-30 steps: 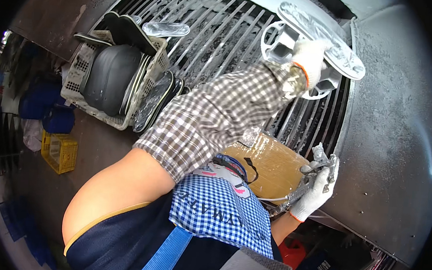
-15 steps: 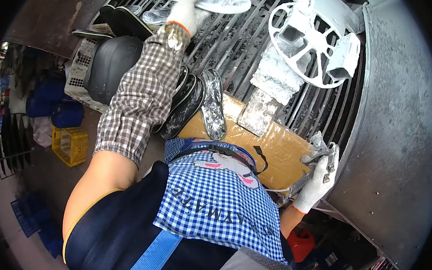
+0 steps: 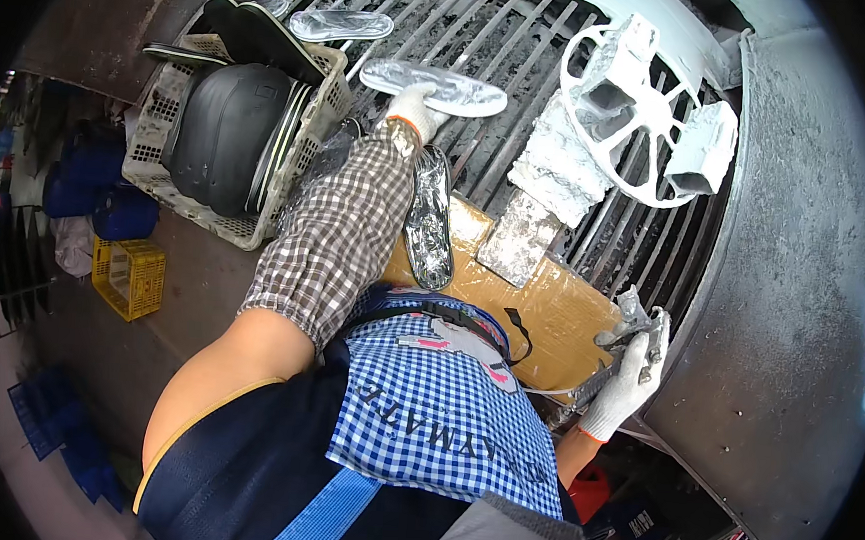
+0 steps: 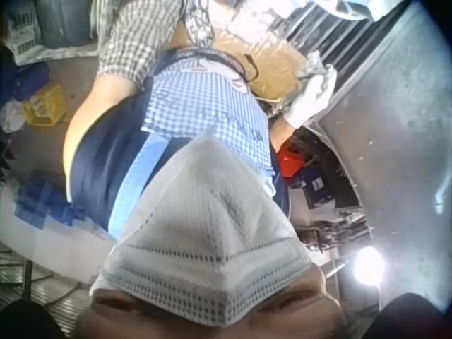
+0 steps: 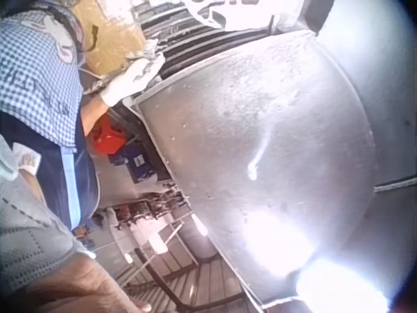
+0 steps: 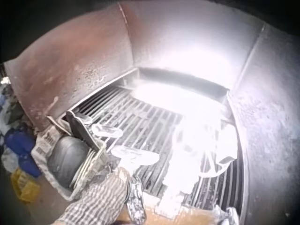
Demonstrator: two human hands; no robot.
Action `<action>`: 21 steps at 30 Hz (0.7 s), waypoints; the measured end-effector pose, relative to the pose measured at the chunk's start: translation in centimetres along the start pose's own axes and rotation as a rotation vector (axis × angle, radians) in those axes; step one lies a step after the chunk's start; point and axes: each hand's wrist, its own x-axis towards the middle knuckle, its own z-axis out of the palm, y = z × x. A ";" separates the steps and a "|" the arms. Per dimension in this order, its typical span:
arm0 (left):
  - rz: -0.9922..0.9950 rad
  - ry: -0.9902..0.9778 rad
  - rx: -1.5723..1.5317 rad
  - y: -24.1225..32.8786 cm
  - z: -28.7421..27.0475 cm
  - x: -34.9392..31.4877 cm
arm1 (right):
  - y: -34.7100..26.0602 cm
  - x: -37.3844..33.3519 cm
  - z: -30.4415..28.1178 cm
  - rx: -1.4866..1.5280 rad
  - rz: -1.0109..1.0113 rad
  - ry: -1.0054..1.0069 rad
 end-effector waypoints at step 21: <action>-0.497 -0.380 2.640 0.7 2.5 -6.7 | 0.7 -0.7 0.5 0.142 0.070 -0.037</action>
